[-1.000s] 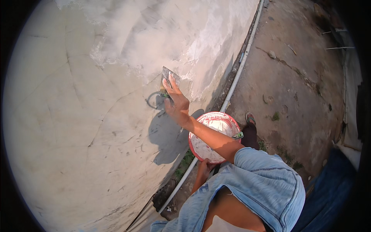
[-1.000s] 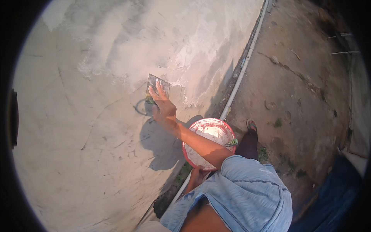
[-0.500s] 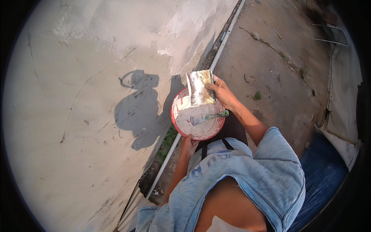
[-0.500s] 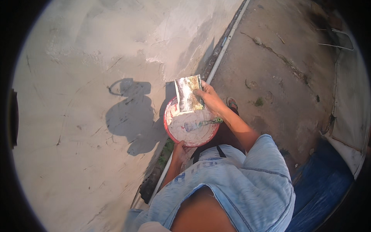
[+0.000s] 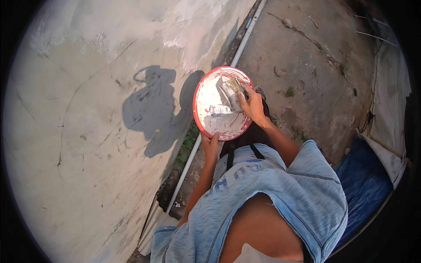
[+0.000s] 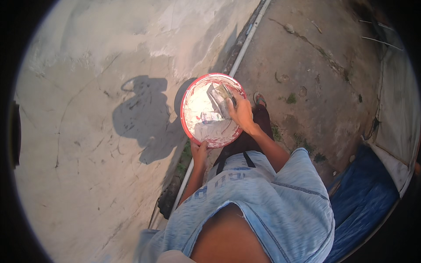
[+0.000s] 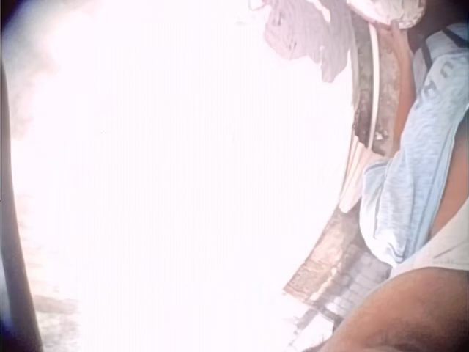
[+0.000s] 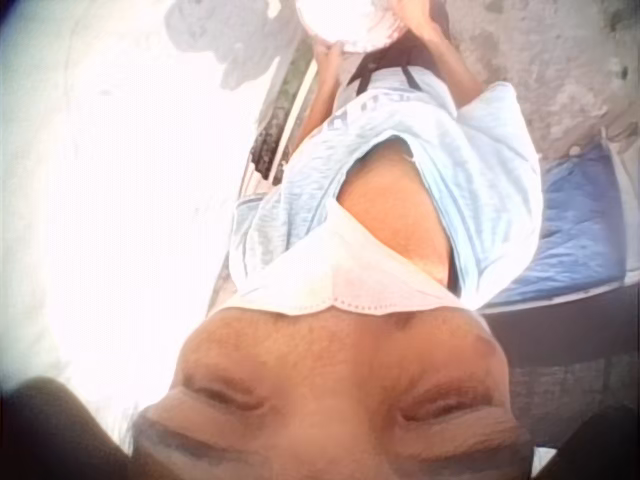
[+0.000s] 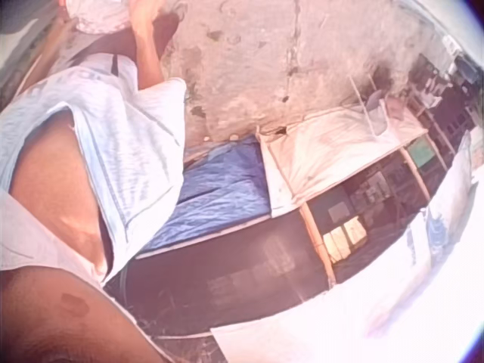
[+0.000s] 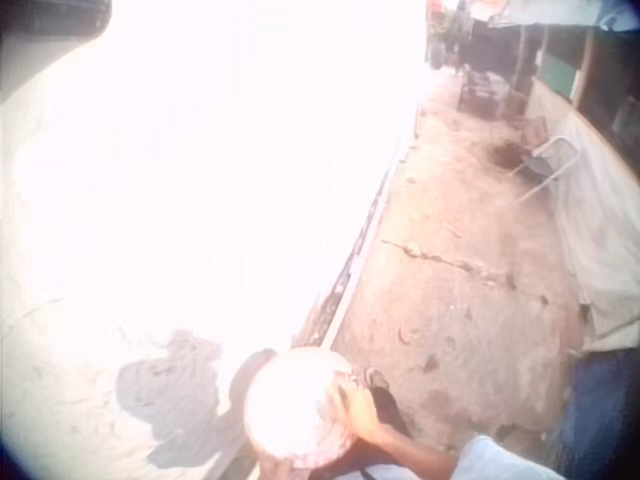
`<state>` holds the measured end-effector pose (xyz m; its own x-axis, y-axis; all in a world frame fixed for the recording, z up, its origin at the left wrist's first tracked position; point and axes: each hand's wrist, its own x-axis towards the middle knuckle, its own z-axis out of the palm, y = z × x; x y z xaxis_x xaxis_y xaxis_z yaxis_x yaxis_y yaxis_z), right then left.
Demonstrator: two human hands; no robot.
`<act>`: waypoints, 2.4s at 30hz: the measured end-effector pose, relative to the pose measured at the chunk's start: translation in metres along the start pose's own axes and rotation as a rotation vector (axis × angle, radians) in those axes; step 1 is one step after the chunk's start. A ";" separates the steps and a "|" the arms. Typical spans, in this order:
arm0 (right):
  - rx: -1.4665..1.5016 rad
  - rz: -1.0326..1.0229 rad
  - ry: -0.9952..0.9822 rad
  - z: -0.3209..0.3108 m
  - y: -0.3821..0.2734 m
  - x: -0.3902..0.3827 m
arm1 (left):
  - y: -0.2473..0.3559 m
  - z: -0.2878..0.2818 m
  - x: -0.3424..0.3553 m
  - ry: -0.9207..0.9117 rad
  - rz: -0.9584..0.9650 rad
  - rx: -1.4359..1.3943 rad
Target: The person applies a white plaster-like substance to a curved concrete wall using a trowel and a bucket. They repeatedly scoop material from the bucket and spread it across the wall surface, smoothing it with the trowel.
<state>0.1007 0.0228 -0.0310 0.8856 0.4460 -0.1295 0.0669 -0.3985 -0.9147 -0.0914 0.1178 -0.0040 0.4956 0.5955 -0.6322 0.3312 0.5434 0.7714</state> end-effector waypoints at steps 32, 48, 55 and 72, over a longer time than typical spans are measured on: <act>0.366 0.030 0.103 0.068 -0.036 -0.045 | -0.010 0.011 -0.005 -0.033 -0.103 0.059; 0.544 0.131 0.062 0.069 0.023 -0.035 | -0.013 -0.002 -0.004 -0.016 -0.205 0.043; 0.227 0.274 0.001 0.059 0.052 -0.055 | -0.036 0.007 -0.001 -0.010 -0.173 0.067; 0.303 0.248 0.151 0.070 0.063 -0.055 | -0.066 0.020 0.006 -0.071 -0.125 0.100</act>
<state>0.0239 0.0287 -0.1083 0.9167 0.2346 -0.3234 -0.2754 -0.2152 -0.9369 -0.0941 0.0735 -0.0573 0.4993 0.4818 -0.7201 0.4702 0.5474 0.6923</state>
